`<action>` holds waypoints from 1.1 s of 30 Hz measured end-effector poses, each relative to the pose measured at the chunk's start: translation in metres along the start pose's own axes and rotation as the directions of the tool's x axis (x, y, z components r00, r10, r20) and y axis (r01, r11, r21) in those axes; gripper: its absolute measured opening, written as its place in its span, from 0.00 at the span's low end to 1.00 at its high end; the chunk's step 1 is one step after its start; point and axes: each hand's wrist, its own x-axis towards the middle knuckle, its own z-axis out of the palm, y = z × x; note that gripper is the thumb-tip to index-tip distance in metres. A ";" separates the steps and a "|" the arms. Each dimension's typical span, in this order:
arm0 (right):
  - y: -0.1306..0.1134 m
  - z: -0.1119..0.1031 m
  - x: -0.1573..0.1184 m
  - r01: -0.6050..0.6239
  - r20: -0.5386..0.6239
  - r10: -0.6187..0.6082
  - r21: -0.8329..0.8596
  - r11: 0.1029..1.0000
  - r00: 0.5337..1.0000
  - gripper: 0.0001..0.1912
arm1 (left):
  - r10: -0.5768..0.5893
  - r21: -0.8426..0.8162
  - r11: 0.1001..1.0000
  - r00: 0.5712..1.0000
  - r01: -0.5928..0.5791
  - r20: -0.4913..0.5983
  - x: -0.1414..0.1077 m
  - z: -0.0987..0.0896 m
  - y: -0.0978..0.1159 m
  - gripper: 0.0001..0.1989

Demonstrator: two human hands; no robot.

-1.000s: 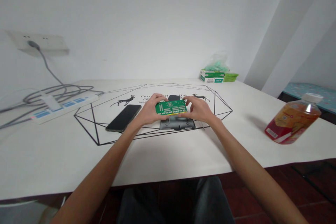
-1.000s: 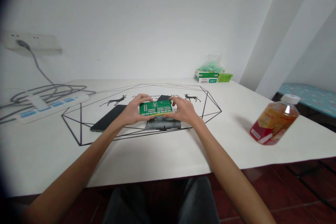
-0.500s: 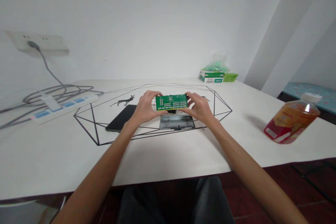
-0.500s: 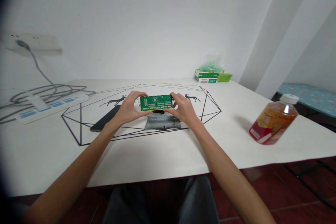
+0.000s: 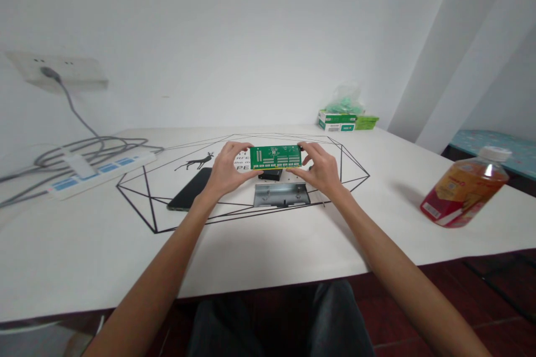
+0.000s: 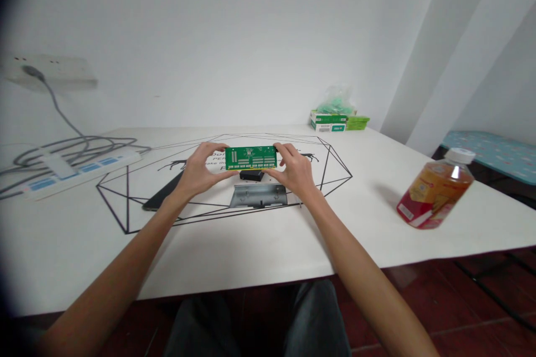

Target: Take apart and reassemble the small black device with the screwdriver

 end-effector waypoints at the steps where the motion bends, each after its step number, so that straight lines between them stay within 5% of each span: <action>1: -0.002 -0.001 -0.001 -0.001 0.000 0.001 -0.011 1.000 1.000 0.33 | -0.002 0.007 1.000 1.000 0.002 0.002 0.000 0.000 -0.001 0.25; 9: -0.019 0.001 -0.008 0.103 -0.002 -0.103 -0.080 0.991 0.995 0.33 | -0.039 0.134 0.991 0.997 0.030 0.066 -0.006 0.008 -0.012 0.24; 14: -0.015 0.001 -0.007 0.068 -0.013 -0.069 -0.078 0.995 0.998 0.33 | -0.046 0.040 0.998 0.999 0.045 0.015 -0.004 0.005 -0.013 0.27; 24: 0.010 0.005 0.000 -0.053 0.140 0.065 -0.091 0.994 0.988 0.32 | 0.056 0.005 0.998 0.998 -0.056 -0.038 -0.001 0.000 0.021 0.24; 30: 0.015 0.005 0.001 -0.082 0.121 0.082 -0.002 0.997 0.989 0.32 | 0.062 0.022 0.998 0.997 -0.061 -0.040 -0.002 0.002 0.026 0.24; 33: 0.014 0.002 0.002 -0.120 0.086 0.106 0.188 0.975 0.991 0.31 | -0.015 -0.068 0.998 0.997 0.010 -0.076 0.000 0.002 0.022 0.25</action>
